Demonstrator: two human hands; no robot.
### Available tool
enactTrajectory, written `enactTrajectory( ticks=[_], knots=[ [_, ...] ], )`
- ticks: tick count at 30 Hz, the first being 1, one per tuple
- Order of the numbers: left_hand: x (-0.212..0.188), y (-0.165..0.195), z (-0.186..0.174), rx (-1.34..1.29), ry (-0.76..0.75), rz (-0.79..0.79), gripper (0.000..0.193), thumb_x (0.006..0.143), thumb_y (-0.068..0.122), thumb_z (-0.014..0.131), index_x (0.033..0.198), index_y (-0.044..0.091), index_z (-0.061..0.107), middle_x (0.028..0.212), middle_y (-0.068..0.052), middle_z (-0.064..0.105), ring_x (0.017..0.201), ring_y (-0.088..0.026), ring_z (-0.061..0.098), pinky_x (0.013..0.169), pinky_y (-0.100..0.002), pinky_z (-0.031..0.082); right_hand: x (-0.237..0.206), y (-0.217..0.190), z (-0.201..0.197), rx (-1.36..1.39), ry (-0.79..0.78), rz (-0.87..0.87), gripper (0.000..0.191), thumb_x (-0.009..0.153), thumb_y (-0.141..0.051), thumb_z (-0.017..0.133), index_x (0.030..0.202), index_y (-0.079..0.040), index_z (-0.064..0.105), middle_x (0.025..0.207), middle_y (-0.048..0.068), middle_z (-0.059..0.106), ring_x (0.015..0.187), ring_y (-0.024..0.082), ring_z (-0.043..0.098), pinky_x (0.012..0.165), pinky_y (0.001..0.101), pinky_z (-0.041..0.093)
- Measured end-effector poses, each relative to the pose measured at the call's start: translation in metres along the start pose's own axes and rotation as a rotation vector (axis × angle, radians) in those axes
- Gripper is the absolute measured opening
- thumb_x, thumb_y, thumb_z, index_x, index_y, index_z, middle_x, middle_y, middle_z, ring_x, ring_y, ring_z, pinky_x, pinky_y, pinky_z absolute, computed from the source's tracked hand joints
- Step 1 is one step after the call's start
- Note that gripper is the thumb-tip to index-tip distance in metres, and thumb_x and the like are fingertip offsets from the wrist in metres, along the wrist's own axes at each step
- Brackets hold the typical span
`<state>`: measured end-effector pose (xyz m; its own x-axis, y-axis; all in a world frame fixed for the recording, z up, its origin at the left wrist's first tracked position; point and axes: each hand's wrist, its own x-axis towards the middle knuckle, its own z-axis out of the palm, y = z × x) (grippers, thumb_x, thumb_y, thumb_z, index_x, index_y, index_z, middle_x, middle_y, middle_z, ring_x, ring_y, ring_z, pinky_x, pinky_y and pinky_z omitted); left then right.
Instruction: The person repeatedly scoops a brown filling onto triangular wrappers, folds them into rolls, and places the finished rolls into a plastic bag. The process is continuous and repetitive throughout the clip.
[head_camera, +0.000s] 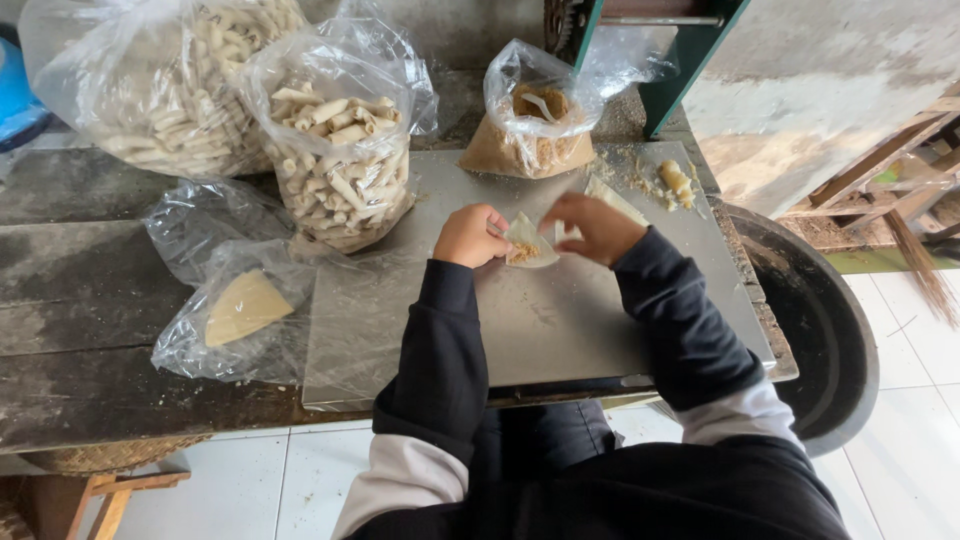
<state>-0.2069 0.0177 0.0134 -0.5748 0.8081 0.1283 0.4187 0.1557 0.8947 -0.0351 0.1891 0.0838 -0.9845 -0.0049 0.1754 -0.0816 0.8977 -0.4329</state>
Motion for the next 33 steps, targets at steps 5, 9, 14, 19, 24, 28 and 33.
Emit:
enactTrajectory(
  ticks=[5,9,14,19,24,28,33],
  knots=[
    [0.000,0.000,0.006,0.033,0.027,-0.060,0.032,0.066,0.009,0.085,0.095,0.003,0.072,0.080,-0.010,0.077,0.069,-0.019,0.076,0.064,-0.032,0.059,-0.020,-0.002,0.019,-0.101,-0.059,0.032,0.029,0.074,-0.003,0.079,0.101,-0.012,0.071,0.107,0.013,0.062,0.099,0.035,0.064,0.085,0.0416,0.052],
    [0.000,0.002,0.007,0.030,0.045,-0.056,0.032,0.066,0.009,0.085,0.095,0.004,0.073,0.080,-0.010,0.077,0.070,-0.020,0.076,0.065,-0.032,0.059,-0.018,-0.003,0.028,-0.107,0.019,0.051,0.018,0.078,-0.005,0.077,0.093,-0.011,0.070,0.104,0.012,0.061,0.095,0.034,0.065,0.083,0.0411,0.053],
    [0.001,0.001,0.006,0.066,0.070,-0.003,0.033,0.065,0.010,0.087,0.094,0.003,0.072,0.080,-0.010,0.077,0.072,-0.020,0.076,0.066,-0.033,0.059,-0.013,-0.013,0.036,-0.070,0.178,-0.010,0.010,0.087,-0.005,0.071,0.096,-0.008,0.068,0.102,0.011,0.062,0.089,0.033,0.066,0.079,0.0404,0.054],
    [-0.001,0.002,0.011,0.088,0.113,0.004,0.032,0.067,0.009,0.084,0.095,0.003,0.071,0.080,-0.011,0.077,0.075,-0.022,0.077,0.067,-0.034,0.059,-0.002,-0.027,0.048,0.003,0.355,-0.051,0.012,0.087,-0.002,0.072,0.097,-0.008,0.068,0.100,0.012,0.064,0.087,0.034,0.068,0.077,0.0396,0.055],
    [0.002,0.002,0.015,0.083,0.108,-0.015,0.030,0.067,0.007,0.082,0.094,0.002,0.070,0.080,-0.011,0.076,0.076,-0.023,0.077,0.067,-0.034,0.060,0.003,-0.025,0.056,0.108,0.337,0.017,0.016,0.084,-0.002,0.074,0.098,-0.007,0.069,0.097,0.012,0.065,0.084,0.032,0.069,0.074,0.0381,0.056],
    [0.000,0.004,0.009,0.086,0.113,0.076,0.026,0.068,0.008,0.082,0.091,0.002,0.071,0.083,-0.011,0.077,0.078,-0.023,0.077,0.070,-0.034,0.059,0.005,-0.015,0.067,0.072,0.342,-0.008,0.015,0.081,-0.003,0.075,0.095,-0.005,0.069,0.100,0.013,0.064,0.085,0.032,0.070,0.075,0.0376,0.056],
    [-0.016,0.014,-0.013,0.157,-0.086,0.169,0.021,0.064,0.003,0.079,0.085,0.002,0.072,0.082,-0.009,0.077,0.076,-0.022,0.076,0.070,-0.033,0.059,0.006,-0.005,0.074,0.035,0.321,-0.090,0.010,0.083,-0.001,0.074,0.093,-0.003,0.071,0.102,0.013,0.064,0.087,0.032,0.067,0.078,0.0364,0.055]
  ],
)
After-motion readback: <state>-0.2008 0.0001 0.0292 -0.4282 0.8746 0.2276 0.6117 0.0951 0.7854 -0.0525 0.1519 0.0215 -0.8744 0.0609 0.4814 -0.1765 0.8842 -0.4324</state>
